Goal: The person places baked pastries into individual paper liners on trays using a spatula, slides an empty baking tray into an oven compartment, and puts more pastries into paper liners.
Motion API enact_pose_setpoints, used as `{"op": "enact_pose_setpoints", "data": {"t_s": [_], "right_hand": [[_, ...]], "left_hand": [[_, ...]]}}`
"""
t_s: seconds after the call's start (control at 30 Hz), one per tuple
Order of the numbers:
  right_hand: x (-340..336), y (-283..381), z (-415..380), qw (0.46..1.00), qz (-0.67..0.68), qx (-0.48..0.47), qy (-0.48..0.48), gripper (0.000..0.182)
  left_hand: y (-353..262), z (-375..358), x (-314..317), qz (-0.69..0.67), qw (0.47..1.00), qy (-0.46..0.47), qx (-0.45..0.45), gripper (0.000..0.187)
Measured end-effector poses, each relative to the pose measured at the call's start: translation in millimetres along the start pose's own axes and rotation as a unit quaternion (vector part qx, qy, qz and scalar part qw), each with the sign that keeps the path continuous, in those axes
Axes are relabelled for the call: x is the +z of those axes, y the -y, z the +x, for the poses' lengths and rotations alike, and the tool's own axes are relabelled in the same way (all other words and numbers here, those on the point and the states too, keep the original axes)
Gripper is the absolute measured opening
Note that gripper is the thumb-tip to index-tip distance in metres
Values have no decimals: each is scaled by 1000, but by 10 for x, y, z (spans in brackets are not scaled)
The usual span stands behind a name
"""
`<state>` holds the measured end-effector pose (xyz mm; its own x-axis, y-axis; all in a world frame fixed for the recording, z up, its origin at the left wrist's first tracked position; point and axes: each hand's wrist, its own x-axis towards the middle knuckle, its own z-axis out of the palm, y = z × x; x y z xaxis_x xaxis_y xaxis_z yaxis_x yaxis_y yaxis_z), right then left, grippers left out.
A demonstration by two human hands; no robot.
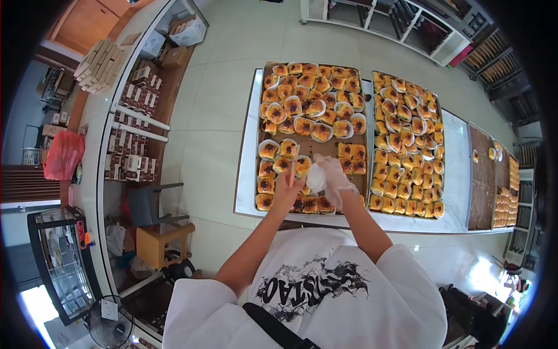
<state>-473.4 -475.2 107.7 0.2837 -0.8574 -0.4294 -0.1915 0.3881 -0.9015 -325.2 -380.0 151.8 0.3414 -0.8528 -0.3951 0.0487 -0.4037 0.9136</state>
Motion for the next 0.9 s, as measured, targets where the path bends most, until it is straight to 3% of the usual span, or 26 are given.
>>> {"op": "enact_pose_setpoints", "data": {"t_s": [0.07, 0.1, 0.2, 0.33, 0.37, 0.47, 0.5, 0.6, 0.67, 0.77, 0.8, 0.87, 0.9], "right_hand": [[63, 421, -346, 944, 303, 122, -49, 39], [57, 309, -321, 951, 275, 107, -87, 33], [166, 523, -552, 923, 324, 120, -168, 29], [26, 363, -603, 940, 283, 128, -138, 24], [-56, 338, -631, 962, 193, 112, -155, 17], [-198, -80, -617, 989, 112, 3, -99, 15], [-243, -142, -607, 990, 119, -6, -79, 15], [-353, -214, -598, 985, 161, -27, -48, 13], [-394, -40, -641, 974, 216, -31, -65, 11], [-567, -99, -559, 980, 173, -52, -87, 14], [-677, -143, -513, 988, 49, -82, -123, 15], [-942, -236, -394, 952, -201, -138, -186, 19], [-1061, -211, -367, 962, -168, -105, -190, 20]], "left_hand": [[-144, 3, 262, -7, 999, -4, 52, 37], [-137, 20, 357, -45, 997, -17, 63, 36], [-235, 51, 476, 63, 990, -46, 119, 37], [-134, 127, 549, 49, 992, -15, 114, 35], [-81, 131, 556, 35, 996, 0, 83, 33], [-388, -8, 590, 105, 992, 40, 59, 31], [-321, 46, 611, 163, 976, 26, 143, 35], [-183, 159, 650, 169, 973, 39, 153, 41], [-87, 209, 744, 173, 976, 57, 121, 40], [-38, 225, 812, 140, 987, 54, 49, 32], [-30, 228, 845, 121, 991, 51, 21, 29], [-156, 223, 752, 268, 955, 78, 106, 23], [-205, 225, 664, 339, 925, 91, 145, 21]]}}
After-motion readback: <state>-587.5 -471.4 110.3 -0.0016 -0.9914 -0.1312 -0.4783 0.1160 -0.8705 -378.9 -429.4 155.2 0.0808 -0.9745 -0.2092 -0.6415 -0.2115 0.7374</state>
